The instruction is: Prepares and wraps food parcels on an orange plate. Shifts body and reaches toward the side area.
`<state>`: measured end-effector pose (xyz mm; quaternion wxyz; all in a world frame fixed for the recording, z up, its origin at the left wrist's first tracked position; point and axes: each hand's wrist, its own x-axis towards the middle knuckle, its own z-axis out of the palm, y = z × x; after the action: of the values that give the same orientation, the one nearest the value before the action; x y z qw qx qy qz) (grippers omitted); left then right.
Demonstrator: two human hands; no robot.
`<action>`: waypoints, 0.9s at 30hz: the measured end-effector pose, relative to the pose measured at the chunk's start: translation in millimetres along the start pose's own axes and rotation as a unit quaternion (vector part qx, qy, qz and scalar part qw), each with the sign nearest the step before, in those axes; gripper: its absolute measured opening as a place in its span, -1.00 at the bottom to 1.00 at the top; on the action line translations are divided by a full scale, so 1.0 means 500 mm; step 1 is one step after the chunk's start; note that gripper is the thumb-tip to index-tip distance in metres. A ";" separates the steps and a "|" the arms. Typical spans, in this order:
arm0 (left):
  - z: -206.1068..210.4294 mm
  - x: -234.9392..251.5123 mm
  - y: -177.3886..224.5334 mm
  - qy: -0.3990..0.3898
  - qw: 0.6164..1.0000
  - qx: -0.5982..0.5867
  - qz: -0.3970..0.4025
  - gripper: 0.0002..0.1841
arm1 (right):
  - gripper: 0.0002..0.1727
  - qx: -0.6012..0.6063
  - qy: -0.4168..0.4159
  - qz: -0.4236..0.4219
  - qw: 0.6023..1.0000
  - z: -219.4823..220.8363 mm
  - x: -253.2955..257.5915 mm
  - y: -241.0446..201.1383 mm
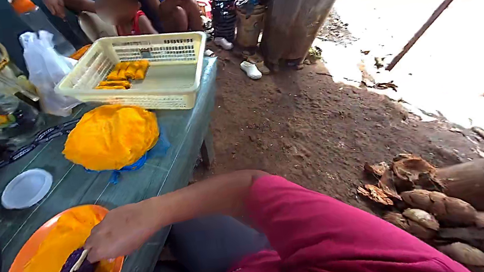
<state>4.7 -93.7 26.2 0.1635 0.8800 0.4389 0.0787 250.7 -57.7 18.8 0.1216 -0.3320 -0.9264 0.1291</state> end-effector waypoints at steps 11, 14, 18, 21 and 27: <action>0.025 -0.032 0.002 0.124 0.991 0.036 -0.036 -0.84 | -0.82 0.021 0.025 -0.064 0.997 0.025 0.018 0.018; 0.021 -0.036 0.007 0.138 0.987 -0.005 -0.078 -0.82 | -0.77 0.078 0.022 -0.052 0.995 0.014 0.021 0.026; 0.010 -0.028 0.014 0.151 0.981 -0.046 -0.116 -0.81 | -0.74 0.082 0.043 -0.041 0.995 0.018 0.025 0.030; 0.003 -0.016 0.014 0.164 0.973 -0.077 -0.140 -0.80 | -0.86 0.088 0.076 -0.031 0.993 0.021 0.031 0.031; -0.022 0.019 -0.002 0.151 0.970 -0.080 -0.176 -0.78 | -0.71 0.145 0.099 0.064 0.982 0.009 0.082 0.036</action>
<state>6.7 -83.1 36.2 0.1761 0.7512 0.5986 0.2155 228.9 -18.4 14.5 0.2511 -0.3806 -0.8581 0.2362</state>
